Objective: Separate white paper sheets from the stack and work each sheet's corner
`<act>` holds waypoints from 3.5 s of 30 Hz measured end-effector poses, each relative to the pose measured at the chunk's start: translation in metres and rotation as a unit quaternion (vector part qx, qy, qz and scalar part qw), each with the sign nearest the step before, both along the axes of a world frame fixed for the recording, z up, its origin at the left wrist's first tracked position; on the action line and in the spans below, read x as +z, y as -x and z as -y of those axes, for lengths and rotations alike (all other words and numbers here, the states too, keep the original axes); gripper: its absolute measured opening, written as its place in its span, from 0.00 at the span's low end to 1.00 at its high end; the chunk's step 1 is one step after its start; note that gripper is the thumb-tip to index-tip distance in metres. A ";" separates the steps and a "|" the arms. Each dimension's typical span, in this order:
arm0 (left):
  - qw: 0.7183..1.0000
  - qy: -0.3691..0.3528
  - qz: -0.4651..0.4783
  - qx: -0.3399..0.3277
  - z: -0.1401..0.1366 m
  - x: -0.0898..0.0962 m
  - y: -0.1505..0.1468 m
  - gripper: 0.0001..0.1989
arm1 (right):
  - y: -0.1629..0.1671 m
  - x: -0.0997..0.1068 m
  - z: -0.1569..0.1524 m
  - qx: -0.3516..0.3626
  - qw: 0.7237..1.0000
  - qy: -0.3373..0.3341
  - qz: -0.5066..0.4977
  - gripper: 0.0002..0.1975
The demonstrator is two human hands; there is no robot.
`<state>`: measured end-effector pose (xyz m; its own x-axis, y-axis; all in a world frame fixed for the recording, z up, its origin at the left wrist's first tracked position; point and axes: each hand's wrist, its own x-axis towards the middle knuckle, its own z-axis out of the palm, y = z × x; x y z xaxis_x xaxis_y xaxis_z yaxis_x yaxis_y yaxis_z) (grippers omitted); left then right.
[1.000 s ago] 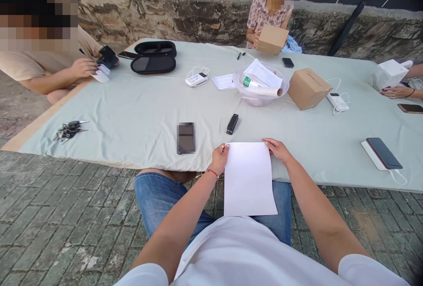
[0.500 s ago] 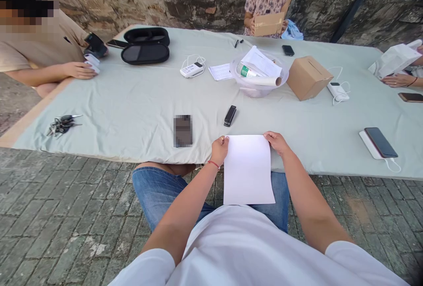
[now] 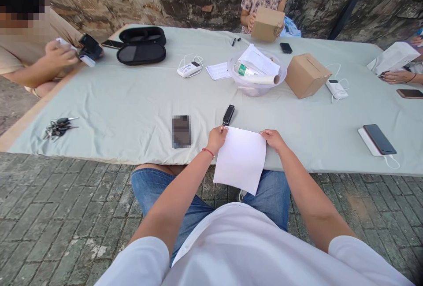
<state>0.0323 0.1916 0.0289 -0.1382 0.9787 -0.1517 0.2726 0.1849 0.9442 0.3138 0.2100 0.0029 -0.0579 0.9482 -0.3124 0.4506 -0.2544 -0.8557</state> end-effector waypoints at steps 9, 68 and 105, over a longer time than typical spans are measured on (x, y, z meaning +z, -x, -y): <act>0.962 0.227 0.154 0.002 -0.029 0.003 0.013 0.08 | 0.039 0.031 -0.049 0.127 0.979 -0.015 0.159 0.15; 0.983 0.083 0.115 -0.116 -0.009 -0.016 0.023 0.19 | 0.141 0.026 -0.049 0.180 0.976 0.036 -0.117 0.15; 0.989 0.045 0.070 -0.122 -0.006 -0.018 0.021 0.17 | 0.134 0.035 -0.045 0.162 0.963 0.117 -0.181 0.11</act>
<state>0.0109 0.1977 0.0114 0.1292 0.9618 -0.2412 0.1881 0.2151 0.9583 0.1797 0.2551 0.0375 -0.4844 0.7676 -0.4197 0.2218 -0.3564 -0.9076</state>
